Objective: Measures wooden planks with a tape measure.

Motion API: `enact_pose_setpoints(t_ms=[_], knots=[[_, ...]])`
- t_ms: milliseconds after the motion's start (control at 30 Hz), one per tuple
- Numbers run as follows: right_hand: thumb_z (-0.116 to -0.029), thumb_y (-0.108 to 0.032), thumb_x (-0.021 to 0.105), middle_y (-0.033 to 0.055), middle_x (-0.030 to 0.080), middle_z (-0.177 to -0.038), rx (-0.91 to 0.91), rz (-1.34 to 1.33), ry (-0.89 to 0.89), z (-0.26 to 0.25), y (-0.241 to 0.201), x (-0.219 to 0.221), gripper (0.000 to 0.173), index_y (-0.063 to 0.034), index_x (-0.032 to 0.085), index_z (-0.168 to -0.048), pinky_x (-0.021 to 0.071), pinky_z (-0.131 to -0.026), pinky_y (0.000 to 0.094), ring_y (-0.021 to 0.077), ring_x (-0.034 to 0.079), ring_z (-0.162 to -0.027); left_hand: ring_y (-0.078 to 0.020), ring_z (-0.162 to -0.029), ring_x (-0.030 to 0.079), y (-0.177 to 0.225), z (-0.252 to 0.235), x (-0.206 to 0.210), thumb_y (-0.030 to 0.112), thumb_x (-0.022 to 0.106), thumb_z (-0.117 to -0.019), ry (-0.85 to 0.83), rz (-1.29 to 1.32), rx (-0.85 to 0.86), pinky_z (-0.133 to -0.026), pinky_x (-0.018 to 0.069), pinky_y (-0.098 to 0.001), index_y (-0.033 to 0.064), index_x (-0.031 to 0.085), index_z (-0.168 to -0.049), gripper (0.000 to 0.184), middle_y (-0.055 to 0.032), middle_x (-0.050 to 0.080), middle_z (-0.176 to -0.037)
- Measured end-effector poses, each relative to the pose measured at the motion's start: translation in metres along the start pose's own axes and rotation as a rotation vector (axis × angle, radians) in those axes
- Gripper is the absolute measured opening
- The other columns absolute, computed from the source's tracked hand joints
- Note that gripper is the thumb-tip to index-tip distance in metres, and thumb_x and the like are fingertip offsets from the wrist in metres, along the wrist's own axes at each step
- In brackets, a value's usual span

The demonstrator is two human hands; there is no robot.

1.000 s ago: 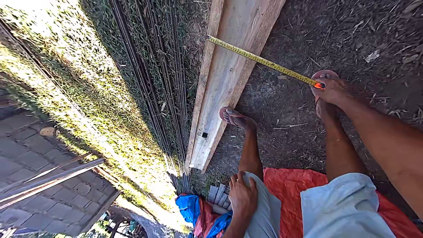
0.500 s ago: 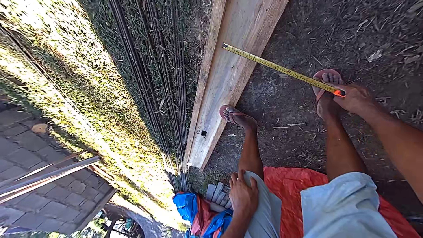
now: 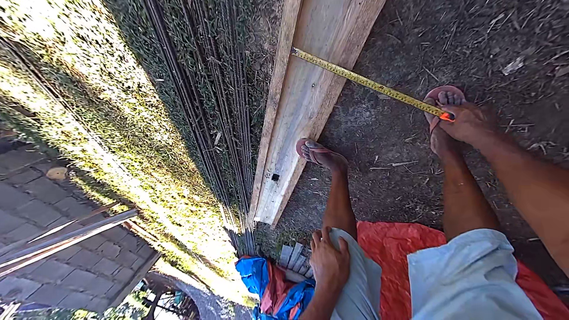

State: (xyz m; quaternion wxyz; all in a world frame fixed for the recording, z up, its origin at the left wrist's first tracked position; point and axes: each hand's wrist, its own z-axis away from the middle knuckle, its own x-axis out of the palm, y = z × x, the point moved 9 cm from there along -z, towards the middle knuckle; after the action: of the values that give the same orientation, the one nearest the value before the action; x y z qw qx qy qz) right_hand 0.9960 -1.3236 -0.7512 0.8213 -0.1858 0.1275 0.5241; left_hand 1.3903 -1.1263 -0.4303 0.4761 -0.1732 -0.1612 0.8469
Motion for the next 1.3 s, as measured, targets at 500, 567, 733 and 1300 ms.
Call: enact_pose_setpoints(t_ms=[500,567,733,1300], knots=[[-0.1025,-0.024,0.063,0.0329,0.057,-0.138,0.013,0.028,0.01,-0.001,-0.004,-0.008,0.041,-0.0053,0.062,-0.14,0.0385,-0.105,0.0726,0.054,0.052,-0.13,-0.0294,-0.121,0.061,0.001,0.0,-0.001,0.05,0.048,-0.0991,-0.011,-0.009,-0.005,-0.086,0.0561,-0.0505,0.0284,0.059,-0.141,0.048,-0.0087,0.059,-0.137],[-0.1025,-0.023,0.063,0.0329,0.057,-0.138,0.008,0.027,0.008,-0.001,-0.004,-0.008,0.041,-0.0049,0.062,-0.139,0.0384,-0.105,0.0721,0.0538,0.052,-0.13,-0.029,-0.12,0.061,0.002,0.0,-0.001,0.05,0.048,-0.099,-0.01,-0.01,-0.007,-0.086,0.0564,-0.0502,0.0285,0.059,-0.141,0.048,-0.0086,0.059,-0.137],[-0.1018,-0.023,0.064,0.0331,0.056,-0.138,0.019,0.026,0.004,-0.003,-0.001,-0.008,0.042,-0.006,0.061,-0.14,0.0383,-0.105,0.0725,0.0538,0.052,-0.13,-0.0301,-0.122,0.06,0.002,0.0,-0.001,0.05,0.048,-0.0996,-0.013,-0.008,-0.007,-0.087,0.0562,-0.0507,0.0276,0.058,-0.142,0.049,-0.0092,0.057,-0.139],[-0.1017,-0.024,0.062,0.0317,0.057,-0.138,0.005,0.024,0.023,-0.007,-0.001,-0.017,0.04,-0.0078,0.063,-0.139,0.0378,-0.103,0.0745,0.0541,0.051,-0.13,-0.0296,-0.122,0.061,0.006,0.001,-0.005,0.051,0.049,-0.0985,-0.016,-0.04,-0.015,-0.086,0.0563,-0.0509,0.0292,0.058,-0.141,0.049,-0.0083,0.058,-0.138]])
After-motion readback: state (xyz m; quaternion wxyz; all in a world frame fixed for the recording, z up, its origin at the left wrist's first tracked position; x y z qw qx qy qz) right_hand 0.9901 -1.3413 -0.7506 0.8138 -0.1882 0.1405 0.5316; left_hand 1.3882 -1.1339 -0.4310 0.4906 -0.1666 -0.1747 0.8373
